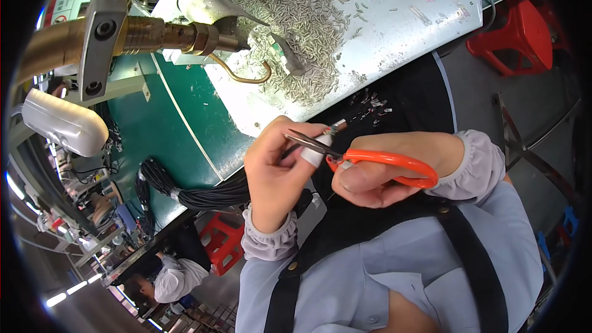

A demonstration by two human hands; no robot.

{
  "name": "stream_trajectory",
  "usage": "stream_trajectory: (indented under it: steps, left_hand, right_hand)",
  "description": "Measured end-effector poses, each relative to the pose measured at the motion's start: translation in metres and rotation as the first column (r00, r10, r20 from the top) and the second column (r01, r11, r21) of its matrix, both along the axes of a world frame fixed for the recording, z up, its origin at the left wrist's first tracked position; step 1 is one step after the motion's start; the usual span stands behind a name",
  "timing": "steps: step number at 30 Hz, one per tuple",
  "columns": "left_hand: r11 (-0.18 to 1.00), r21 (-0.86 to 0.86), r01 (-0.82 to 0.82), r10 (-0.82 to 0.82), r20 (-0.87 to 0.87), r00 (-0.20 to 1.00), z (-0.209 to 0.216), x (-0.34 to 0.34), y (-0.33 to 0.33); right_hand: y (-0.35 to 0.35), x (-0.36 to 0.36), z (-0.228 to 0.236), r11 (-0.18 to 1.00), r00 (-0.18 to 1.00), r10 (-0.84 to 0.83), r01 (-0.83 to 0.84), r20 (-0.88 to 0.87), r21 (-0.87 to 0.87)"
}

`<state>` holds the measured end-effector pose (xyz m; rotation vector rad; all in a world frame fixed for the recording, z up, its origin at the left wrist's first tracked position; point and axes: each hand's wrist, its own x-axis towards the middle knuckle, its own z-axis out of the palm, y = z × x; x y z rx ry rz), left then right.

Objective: The person trims the ends of wires on a connector with shears and places the connector into a machine. After repeating this for each wire in a bundle, the person gathers the bundle and moves it to the side.

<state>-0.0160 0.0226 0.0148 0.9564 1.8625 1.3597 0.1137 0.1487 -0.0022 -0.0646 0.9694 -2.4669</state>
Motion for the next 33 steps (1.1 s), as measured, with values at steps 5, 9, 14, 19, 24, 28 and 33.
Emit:
stream_trajectory:
  steps: [5,9,14,19,24,28,33]
  left_hand:
    - [0.985,0.053,-0.161,0.122,0.44,0.89,-0.016,-0.033,0.018]
    - [0.979,0.055,-0.198,0.135,0.559,0.818,-0.024,-0.05,0.043]
    - [0.98,-0.012,-0.197,0.172,0.545,0.821,-0.018,-0.058,0.065]
    - [0.996,-0.047,-0.073,0.087,0.609,0.788,-0.017,-0.079,0.075]
    - [0.999,-0.039,-0.013,0.035,0.62,0.784,-0.018,-0.089,0.083]
    - [0.997,-0.05,-0.059,0.077,0.602,0.795,-0.02,-0.09,0.088]
    - [0.991,-0.068,-0.112,0.131,0.53,0.838,-0.025,-0.092,0.086]
  right_hand:
    - [0.013,-0.001,0.005,0.967,0.97,-0.24,0.235,-0.044,-0.102]
    - [0.024,-0.026,-0.008,0.664,0.716,-0.696,0.673,-0.06,0.325]
    - [0.045,-0.061,-0.027,0.219,0.518,-0.766,0.766,-0.379,0.604]
    - [0.058,-0.083,-0.03,0.072,0.545,-0.702,0.695,-0.459,0.715]
    - [0.066,-0.087,-0.029,0.105,0.541,-0.721,0.703,-0.433,0.703]
    - [0.07,-0.092,-0.035,0.097,0.492,-0.737,0.755,-0.463,0.649]
    - [0.075,-0.094,-0.034,0.107,0.519,-0.729,0.73,-0.446,0.675]
